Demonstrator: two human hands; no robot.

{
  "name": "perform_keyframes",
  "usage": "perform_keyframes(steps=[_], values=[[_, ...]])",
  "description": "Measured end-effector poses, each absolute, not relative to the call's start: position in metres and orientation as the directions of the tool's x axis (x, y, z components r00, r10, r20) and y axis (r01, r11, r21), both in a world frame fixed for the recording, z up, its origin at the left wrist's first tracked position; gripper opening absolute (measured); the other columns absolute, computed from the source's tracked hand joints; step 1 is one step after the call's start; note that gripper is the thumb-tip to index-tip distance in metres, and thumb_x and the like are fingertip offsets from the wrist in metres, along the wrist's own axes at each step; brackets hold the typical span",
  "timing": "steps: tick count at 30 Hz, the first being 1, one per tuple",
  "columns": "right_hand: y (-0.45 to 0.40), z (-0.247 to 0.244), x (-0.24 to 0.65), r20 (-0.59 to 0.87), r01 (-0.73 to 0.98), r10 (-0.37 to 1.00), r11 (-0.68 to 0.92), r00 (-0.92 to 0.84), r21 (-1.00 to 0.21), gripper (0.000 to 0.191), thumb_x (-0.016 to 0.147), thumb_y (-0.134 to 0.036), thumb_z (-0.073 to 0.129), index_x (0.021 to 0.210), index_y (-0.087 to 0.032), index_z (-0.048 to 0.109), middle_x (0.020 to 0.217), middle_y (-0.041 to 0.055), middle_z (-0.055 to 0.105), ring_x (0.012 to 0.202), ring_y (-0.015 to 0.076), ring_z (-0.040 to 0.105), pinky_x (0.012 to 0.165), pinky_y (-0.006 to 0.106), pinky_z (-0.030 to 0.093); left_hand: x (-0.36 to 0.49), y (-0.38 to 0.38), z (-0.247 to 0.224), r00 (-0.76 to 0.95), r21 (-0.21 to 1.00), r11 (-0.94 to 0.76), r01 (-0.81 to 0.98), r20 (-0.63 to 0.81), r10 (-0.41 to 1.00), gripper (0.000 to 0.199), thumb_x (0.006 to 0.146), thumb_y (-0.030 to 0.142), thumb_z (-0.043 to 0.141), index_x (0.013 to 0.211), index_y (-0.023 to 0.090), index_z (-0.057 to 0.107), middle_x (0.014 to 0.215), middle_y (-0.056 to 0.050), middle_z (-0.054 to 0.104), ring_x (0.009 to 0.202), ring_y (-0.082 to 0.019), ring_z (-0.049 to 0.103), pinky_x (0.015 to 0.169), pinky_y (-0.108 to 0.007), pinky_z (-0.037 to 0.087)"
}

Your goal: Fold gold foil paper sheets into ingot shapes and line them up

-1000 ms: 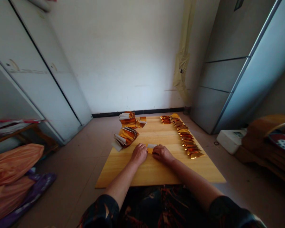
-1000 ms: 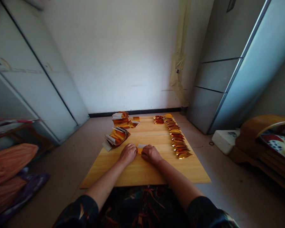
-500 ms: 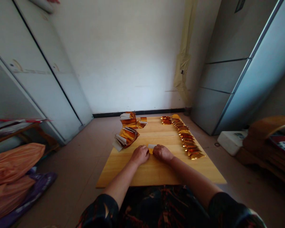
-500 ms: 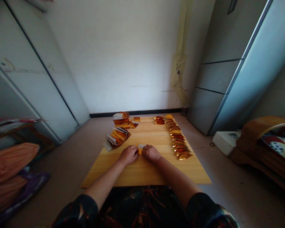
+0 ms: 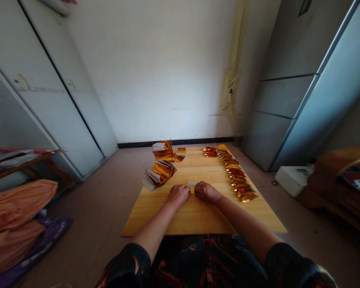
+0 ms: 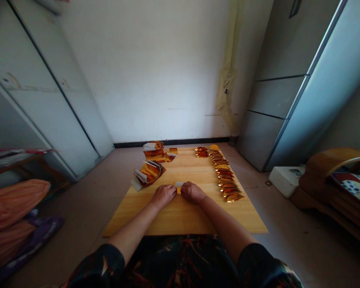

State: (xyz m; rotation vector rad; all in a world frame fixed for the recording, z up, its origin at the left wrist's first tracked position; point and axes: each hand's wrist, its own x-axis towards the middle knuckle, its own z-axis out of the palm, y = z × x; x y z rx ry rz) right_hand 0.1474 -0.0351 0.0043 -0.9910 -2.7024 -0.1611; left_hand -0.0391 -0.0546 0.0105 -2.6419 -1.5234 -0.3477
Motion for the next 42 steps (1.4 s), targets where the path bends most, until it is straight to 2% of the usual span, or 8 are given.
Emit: perform_keyframes(steps=[6,12,19,24,28,33,38,42], values=[[-0.037,0.005,0.152,0.24,0.65,0.617,0.754,-0.749,0.091,0.022,0.09,-0.017,0.047,0.078,-0.015,0.066,0.08,0.0065,0.063,0.074,0.0155,0.052,0.068,0.027,0.037,-0.04,-0.054,0.009,0.5,-0.014,-0.511,0.859,0.227,0.835,0.025,0.09,0.023,0.041,0.087,0.019,0.066,0.086,-0.009,0.066,0.079,-0.02,0.063,0.076,-0.032,0.047],[-0.042,0.004,0.148,0.225,0.65,0.613,0.744,-0.757,0.157,0.023,0.092,-0.017,0.042,0.082,-0.014,0.064,0.083,0.0088,0.062,0.077,0.0177,0.051,0.067,0.029,0.034,-0.041,-0.053,0.006,0.497,0.007,-0.516,0.857,0.254,0.83,0.018,0.087,0.026,0.048,0.091,0.021,0.065,0.087,-0.007,0.066,0.079,-0.018,0.062,0.077,-0.03,0.046],[-0.037,0.005,0.144,0.265,0.68,0.632,0.712,-0.729,0.174,0.026,0.093,-0.017,0.038,0.084,-0.015,0.063,0.084,0.0094,0.061,0.077,0.0186,0.049,0.07,0.032,0.032,-0.036,-0.054,0.009,0.482,-0.065,-0.48,0.875,0.213,0.85,0.021,0.087,0.022,0.045,0.093,0.02,0.065,0.088,-0.008,0.067,0.081,-0.019,0.063,0.076,-0.031,0.047],[-0.039,0.004,0.146,0.247,0.732,0.698,0.677,-0.672,0.075,0.022,0.091,-0.017,0.04,0.088,-0.014,0.063,0.087,0.0094,0.062,0.08,0.0182,0.051,0.071,0.03,0.034,-0.035,-0.057,0.007,0.475,-0.034,-0.479,0.877,0.206,0.856,0.023,0.088,0.016,0.042,0.092,0.02,0.065,0.087,-0.008,0.066,0.081,-0.019,0.063,0.077,-0.031,0.046],[-0.042,0.006,0.149,0.293,0.719,0.693,0.695,-0.659,-0.026,0.022,0.089,-0.026,0.049,0.107,-0.018,0.061,0.097,0.0077,0.062,0.089,0.0179,0.052,0.076,0.028,0.036,-0.037,-0.057,0.004,0.466,-0.01,-0.477,0.879,0.238,0.852,0.022,0.089,0.017,0.043,0.095,0.021,0.064,0.087,-0.008,0.066,0.081,-0.018,0.062,0.077,-0.029,0.045],[-0.038,0.003,0.153,0.306,0.74,0.726,0.666,-0.616,-0.093,0.02,0.089,-0.02,0.047,0.088,-0.019,0.067,0.088,0.0065,0.062,0.081,0.0157,0.052,0.071,0.026,0.036,-0.04,-0.058,0.003,0.479,-0.029,-0.486,0.874,0.231,0.847,0.02,0.09,0.019,0.044,0.095,0.022,0.064,0.091,-0.006,0.066,0.082,-0.017,0.061,0.077,-0.028,0.044],[-0.034,-0.002,0.159,0.321,0.76,0.787,0.605,-0.527,-0.237,0.016,0.086,-0.017,0.051,0.087,-0.018,0.067,0.087,0.0053,0.062,0.084,0.0155,0.052,0.074,0.026,0.035,-0.042,-0.058,0.006,0.518,-0.087,-0.513,0.854,0.236,0.822,0.021,0.091,0.021,0.043,0.098,0.022,0.063,0.09,-0.006,0.066,0.082,-0.019,0.06,0.077,-0.03,0.042],[-0.036,0.004,0.159,0.284,0.773,0.83,0.553,-0.479,-0.312,0.015,0.087,-0.018,0.05,0.087,-0.019,0.065,0.091,0.0044,0.062,0.088,0.0158,0.051,0.077,0.027,0.034,-0.044,-0.059,0.006,0.551,-0.086,-0.547,0.833,0.229,0.802,0.025,0.091,0.021,0.042,0.104,0.024,0.063,0.092,-0.005,0.065,0.084,-0.018,0.059,0.08,-0.03,0.04]])
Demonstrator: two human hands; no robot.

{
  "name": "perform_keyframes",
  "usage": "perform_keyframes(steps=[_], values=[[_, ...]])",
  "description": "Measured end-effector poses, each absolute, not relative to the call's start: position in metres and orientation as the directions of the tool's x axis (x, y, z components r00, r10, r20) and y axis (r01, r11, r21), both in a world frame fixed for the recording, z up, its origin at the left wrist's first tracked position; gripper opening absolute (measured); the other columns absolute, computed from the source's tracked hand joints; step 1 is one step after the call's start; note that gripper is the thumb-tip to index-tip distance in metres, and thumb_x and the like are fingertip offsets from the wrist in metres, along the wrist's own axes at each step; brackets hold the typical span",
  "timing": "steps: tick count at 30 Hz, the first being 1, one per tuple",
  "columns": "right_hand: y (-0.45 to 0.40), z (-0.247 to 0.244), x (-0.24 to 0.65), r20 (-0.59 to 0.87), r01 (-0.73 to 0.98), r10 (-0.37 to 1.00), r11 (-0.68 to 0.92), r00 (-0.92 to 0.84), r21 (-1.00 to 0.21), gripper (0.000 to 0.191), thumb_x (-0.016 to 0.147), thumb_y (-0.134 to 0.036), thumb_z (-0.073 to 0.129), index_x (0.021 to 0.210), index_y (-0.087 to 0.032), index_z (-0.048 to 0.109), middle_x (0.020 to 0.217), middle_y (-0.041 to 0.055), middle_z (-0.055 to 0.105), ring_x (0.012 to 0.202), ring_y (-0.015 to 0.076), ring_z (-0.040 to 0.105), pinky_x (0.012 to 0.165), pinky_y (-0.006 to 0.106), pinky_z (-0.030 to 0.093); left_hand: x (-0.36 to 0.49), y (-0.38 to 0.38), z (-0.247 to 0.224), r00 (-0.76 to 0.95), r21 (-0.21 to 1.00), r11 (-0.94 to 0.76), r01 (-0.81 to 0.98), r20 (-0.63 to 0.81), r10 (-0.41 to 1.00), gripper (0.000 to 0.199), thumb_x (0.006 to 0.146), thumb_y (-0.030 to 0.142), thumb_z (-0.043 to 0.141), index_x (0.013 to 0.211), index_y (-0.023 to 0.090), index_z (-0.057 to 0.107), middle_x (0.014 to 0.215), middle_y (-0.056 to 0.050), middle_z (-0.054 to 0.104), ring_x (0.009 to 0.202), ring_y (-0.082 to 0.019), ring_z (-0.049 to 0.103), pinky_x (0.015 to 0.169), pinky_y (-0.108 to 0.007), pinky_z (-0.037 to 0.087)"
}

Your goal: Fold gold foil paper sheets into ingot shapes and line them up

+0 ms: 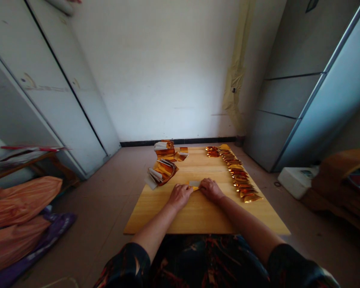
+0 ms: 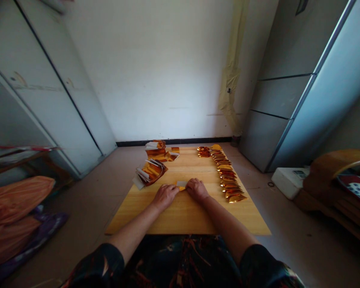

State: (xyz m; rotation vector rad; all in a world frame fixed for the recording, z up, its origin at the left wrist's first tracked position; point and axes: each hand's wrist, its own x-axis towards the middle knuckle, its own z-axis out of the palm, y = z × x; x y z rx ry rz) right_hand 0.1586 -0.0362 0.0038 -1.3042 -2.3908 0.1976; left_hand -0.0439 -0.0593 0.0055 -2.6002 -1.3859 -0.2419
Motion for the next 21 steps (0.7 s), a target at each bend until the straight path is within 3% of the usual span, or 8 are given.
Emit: perform_keyframes(steps=[7,14,21], values=[[-0.034,0.014,0.148,0.18,0.845,0.89,0.454,-0.418,-0.282,0.016,0.089,-0.024,0.047,0.088,-0.018,0.062,0.096,0.0056,0.06,0.09,0.0163,0.049,0.074,0.027,0.032,-0.049,-0.06,0.006,0.58,-0.024,-0.589,0.807,0.215,0.786,0.031,0.093,0.028,0.039,0.114,0.032,0.062,0.1,-0.005,0.063,0.09,-0.02,0.057,0.083,-0.032,0.039],[-0.022,0.015,0.14,0.093,0.888,0.915,0.404,-0.393,-0.22,0.022,0.091,-0.029,0.043,0.092,-0.017,0.062,0.103,0.0077,0.06,0.093,0.0169,0.051,0.073,0.026,0.034,-0.05,-0.063,0.022,0.599,0.019,-0.607,0.795,0.144,0.788,0.033,0.092,0.027,0.04,0.112,0.03,0.065,0.098,-0.006,0.064,0.088,-0.02,0.058,0.085,-0.033,0.038],[-0.025,0.022,0.134,0.033,0.909,0.922,0.387,-0.387,-0.157,0.024,0.091,-0.031,0.042,0.099,-0.017,0.06,0.109,0.0099,0.058,0.096,0.0184,0.054,0.076,0.028,0.038,-0.048,-0.066,0.02,0.604,0.031,-0.618,0.785,0.182,0.776,0.032,0.09,0.021,0.04,0.113,0.027,0.062,0.098,-0.007,0.063,0.093,-0.02,0.057,0.084,-0.033,0.039]])
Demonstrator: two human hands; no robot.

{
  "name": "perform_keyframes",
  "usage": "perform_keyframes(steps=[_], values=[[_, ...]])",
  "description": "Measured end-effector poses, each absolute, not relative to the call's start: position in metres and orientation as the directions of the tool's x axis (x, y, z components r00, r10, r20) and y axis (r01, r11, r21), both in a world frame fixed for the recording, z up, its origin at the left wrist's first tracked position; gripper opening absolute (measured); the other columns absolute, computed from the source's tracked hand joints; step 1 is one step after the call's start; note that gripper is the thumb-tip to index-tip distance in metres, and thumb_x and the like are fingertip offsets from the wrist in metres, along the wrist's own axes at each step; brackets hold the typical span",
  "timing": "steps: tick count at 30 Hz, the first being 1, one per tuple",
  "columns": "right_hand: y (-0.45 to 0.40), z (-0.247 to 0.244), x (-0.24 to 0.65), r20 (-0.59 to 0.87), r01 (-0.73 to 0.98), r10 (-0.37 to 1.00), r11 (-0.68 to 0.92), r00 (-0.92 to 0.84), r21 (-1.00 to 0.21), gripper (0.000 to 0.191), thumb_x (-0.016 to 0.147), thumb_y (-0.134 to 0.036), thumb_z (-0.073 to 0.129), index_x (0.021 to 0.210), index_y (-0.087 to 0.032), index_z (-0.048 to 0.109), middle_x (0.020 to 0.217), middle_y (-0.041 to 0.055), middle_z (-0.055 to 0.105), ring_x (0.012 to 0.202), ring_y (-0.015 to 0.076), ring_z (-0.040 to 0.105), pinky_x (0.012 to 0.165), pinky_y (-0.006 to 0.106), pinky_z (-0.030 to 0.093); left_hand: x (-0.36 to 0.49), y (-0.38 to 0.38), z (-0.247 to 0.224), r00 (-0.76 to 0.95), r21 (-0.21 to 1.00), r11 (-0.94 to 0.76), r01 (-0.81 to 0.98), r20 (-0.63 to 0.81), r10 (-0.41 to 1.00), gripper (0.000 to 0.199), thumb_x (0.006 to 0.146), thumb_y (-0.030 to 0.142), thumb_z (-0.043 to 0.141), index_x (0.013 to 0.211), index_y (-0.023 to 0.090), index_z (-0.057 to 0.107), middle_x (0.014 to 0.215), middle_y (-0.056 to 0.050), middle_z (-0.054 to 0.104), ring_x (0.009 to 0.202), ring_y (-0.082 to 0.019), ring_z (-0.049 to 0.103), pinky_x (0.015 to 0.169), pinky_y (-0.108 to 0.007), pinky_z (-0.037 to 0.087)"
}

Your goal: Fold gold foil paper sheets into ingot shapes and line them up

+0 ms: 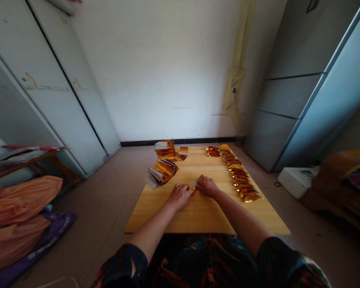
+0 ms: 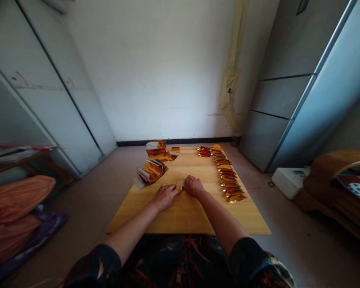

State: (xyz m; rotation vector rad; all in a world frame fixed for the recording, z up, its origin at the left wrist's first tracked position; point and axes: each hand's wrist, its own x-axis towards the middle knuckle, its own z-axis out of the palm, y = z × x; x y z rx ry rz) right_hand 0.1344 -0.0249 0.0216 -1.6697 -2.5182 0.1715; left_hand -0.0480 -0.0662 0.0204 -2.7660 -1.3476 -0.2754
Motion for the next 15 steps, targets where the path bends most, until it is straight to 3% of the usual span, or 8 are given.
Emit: perform_keyframes(steps=[8,15], values=[[-0.029,0.027,0.132,0.011,0.922,0.931,0.363,-0.365,-0.132,0.021,0.09,-0.028,0.044,0.1,-0.017,0.059,0.11,0.0103,0.058,0.097,0.0192,0.056,0.075,0.028,0.039,-0.046,-0.066,0.015,0.584,0.009,-0.596,0.803,0.184,0.79,0.037,0.092,0.02,0.036,0.123,0.029,0.054,0.098,-0.006,0.061,0.091,-0.022,0.056,0.083,-0.034,0.038],[-0.027,0.023,0.134,0.046,0.917,0.937,0.349,-0.347,-0.195,0.018,0.088,-0.029,0.048,0.092,-0.017,0.061,0.103,0.0077,0.06,0.09,0.0168,0.058,0.071,0.025,0.038,-0.044,-0.064,0.01,0.565,-0.074,-0.561,0.825,0.167,0.808,0.033,0.093,0.029,0.039,0.122,0.032,0.055,0.101,-0.005,0.061,0.094,-0.02,0.055,0.084,-0.034,0.038]])
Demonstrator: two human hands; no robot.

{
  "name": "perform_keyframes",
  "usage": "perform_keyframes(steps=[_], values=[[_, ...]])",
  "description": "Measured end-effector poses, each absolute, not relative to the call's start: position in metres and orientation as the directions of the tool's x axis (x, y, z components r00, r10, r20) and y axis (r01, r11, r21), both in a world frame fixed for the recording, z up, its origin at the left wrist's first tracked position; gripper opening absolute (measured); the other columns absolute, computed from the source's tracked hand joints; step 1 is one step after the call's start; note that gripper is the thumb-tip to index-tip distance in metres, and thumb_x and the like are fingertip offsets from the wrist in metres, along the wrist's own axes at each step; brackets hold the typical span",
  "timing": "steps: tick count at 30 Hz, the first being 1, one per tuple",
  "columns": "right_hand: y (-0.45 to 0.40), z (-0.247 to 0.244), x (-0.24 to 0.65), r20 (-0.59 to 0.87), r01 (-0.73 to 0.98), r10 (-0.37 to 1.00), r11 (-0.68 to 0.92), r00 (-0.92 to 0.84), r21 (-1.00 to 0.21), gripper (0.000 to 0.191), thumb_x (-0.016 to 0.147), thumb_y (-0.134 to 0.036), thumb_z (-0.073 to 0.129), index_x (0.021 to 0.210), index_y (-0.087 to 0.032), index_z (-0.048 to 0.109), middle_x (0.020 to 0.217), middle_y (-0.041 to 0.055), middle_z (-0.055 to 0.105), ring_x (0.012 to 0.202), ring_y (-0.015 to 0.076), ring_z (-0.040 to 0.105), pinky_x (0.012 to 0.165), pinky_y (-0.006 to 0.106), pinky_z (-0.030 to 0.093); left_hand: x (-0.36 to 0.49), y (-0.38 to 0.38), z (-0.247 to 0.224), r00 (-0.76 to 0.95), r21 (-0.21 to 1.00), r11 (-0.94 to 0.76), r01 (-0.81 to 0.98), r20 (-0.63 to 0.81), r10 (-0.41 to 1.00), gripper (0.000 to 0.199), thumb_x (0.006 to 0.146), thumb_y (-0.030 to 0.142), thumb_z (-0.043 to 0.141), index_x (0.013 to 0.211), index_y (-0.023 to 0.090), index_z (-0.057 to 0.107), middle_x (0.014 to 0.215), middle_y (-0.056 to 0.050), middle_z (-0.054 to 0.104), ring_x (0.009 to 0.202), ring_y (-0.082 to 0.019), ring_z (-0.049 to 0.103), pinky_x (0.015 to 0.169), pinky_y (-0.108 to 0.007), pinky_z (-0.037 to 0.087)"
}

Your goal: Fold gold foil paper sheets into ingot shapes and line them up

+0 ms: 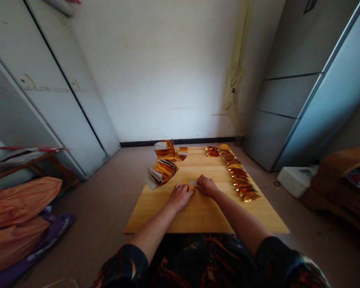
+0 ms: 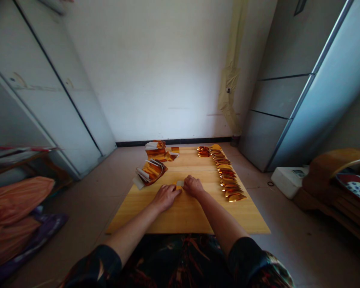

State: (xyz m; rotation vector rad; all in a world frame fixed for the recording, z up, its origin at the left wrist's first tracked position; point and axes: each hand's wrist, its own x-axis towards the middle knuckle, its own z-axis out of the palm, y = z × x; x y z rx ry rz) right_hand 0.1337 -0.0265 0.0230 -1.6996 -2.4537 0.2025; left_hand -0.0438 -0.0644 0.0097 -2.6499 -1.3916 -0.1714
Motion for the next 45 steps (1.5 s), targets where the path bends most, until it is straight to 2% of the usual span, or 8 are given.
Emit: perform_keyframes(steps=[7,10,15,22,28,35,39,45], values=[[-0.014,0.011,0.147,0.091,0.867,0.946,0.321,-0.31,-0.381,0.016,0.079,-0.011,0.05,0.088,-0.016,0.063,0.098,0.0053,0.061,0.087,0.0124,0.057,0.074,0.02,0.039,-0.039,-0.068,0.016,0.529,-0.078,-0.524,0.848,0.156,0.834,0.028,0.092,0.03,0.042,0.114,0.032,0.06,0.098,-0.005,0.061,0.093,-0.02,0.055,0.082,-0.033,0.038],[-0.011,0.009,0.148,0.076,0.842,0.954,0.292,-0.29,-0.453,0.015,0.077,-0.013,0.054,0.087,-0.016,0.064,0.095,0.0042,0.062,0.086,0.0122,0.057,0.073,0.019,0.04,-0.038,-0.07,0.019,0.524,-0.059,-0.521,0.851,0.146,0.839,0.029,0.092,0.029,0.041,0.114,0.032,0.06,0.098,-0.006,0.06,0.092,-0.021,0.055,0.082,-0.034,0.038],[-0.013,0.009,0.142,0.077,0.856,0.964,0.263,-0.256,-0.446,0.017,0.07,-0.024,0.066,0.085,-0.017,0.065,0.095,0.0037,0.062,0.08,0.0129,0.056,0.069,0.021,0.04,-0.037,-0.071,0.02,0.514,-0.047,-0.513,0.857,0.141,0.846,0.029,0.092,0.028,0.04,0.113,0.031,0.06,0.099,-0.007,0.06,0.093,-0.022,0.055,0.083,-0.036,0.037],[-0.011,0.017,0.148,0.059,0.821,0.972,0.223,-0.226,-0.526,0.021,0.07,-0.007,0.057,0.086,-0.017,0.066,0.091,0.0028,0.065,0.081,0.0123,0.058,0.072,0.02,0.042,-0.037,-0.07,0.016,0.516,-0.049,-0.515,0.856,0.143,0.845,0.03,0.091,0.027,0.041,0.115,0.032,0.059,0.098,-0.007,0.06,0.094,-0.023,0.055,0.082,-0.036,0.038],[-0.012,0.021,0.14,0.112,0.795,0.969,0.245,-0.22,-0.555,0.018,0.068,-0.013,0.062,0.085,-0.017,0.066,0.092,0.0025,0.065,0.082,0.0131,0.058,0.07,0.02,0.042,-0.037,-0.07,0.016,0.508,-0.047,-0.507,0.861,0.145,0.849,0.034,0.091,0.024,0.038,0.117,0.032,0.058,0.099,-0.008,0.06,0.092,-0.023,0.056,0.083,-0.036,0.039],[-0.013,0.028,0.124,0.001,0.875,0.976,0.196,-0.218,-0.442,0.019,0.066,-0.026,0.07,0.084,-0.02,0.067,0.09,0.0009,0.063,0.076,0.0126,0.056,0.062,0.02,0.038,-0.037,-0.071,0.019,0.499,-0.013,-0.501,0.865,0.106,0.86,0.035,0.092,0.025,0.037,0.12,0.031,0.057,0.101,-0.009,0.06,0.094,-0.023,0.056,0.084,-0.036,0.038],[-0.01,0.032,0.127,-0.027,0.901,0.982,0.159,-0.185,-0.404,0.016,0.074,-0.027,0.064,0.087,-0.02,0.068,0.09,0.0024,0.065,0.076,0.0131,0.057,0.061,0.021,0.037,-0.034,-0.072,0.02,0.472,0.029,-0.479,0.878,0.119,0.873,0.031,0.091,0.027,0.04,0.114,0.031,0.061,0.101,-0.008,0.062,0.096,-0.024,0.056,0.086,-0.039,0.036],[-0.017,0.026,0.142,0.109,0.858,0.899,0.438,-0.424,-0.268,0.027,0.084,-0.014,0.048,0.097,-0.021,0.07,0.104,0.0056,0.065,0.096,0.0165,0.054,0.082,0.024,0.039,-0.027,-0.071,0.019,0.357,0.105,-0.385,0.917,0.215,0.909,0.021,0.088,0.033,0.047,0.091,0.027,0.066,0.097,-0.005,0.064,0.098,-0.023,0.056,0.098,-0.052,0.026]])
